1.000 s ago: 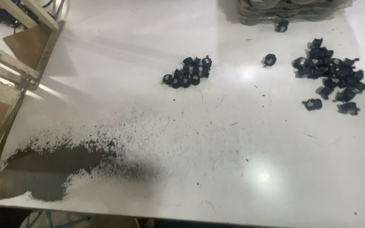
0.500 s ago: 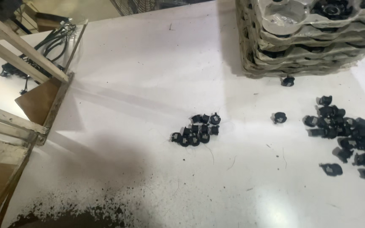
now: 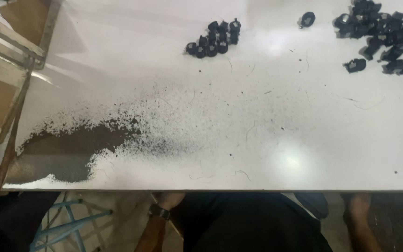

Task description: The person sits at a white workbench and assembles small black plastic housings, pressing small inserts into each housing and using a small hand tool to seat or adjust the parts. Finished housings are set aside in growing piles on the table, and the person works through the parts one at a time.

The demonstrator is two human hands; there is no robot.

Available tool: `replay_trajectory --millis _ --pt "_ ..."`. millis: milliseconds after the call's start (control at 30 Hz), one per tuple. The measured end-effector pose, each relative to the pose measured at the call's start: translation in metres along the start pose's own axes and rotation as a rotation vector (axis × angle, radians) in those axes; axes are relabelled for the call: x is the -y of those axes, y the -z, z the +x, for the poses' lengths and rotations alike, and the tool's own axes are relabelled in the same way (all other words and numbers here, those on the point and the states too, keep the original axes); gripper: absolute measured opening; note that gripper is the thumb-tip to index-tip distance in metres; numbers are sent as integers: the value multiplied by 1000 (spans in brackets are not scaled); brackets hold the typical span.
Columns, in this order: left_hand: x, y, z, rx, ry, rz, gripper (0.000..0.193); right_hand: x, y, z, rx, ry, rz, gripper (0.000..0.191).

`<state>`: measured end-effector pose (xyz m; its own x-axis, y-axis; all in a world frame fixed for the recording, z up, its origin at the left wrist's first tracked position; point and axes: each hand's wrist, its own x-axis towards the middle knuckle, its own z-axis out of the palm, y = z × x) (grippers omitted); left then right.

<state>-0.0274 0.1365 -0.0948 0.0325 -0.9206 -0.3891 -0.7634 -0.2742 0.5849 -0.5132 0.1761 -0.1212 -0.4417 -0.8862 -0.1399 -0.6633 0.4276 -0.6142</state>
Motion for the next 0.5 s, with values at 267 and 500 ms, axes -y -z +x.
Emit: replay_trajectory --millis 267,500 --pt "-71 72 -57 777 -508 -169 43 39 -11 -40 -99 328 -143 25" --pt "-131 98 26 -162 -667 30 35 50 -15 -8 128 255 -171 25"
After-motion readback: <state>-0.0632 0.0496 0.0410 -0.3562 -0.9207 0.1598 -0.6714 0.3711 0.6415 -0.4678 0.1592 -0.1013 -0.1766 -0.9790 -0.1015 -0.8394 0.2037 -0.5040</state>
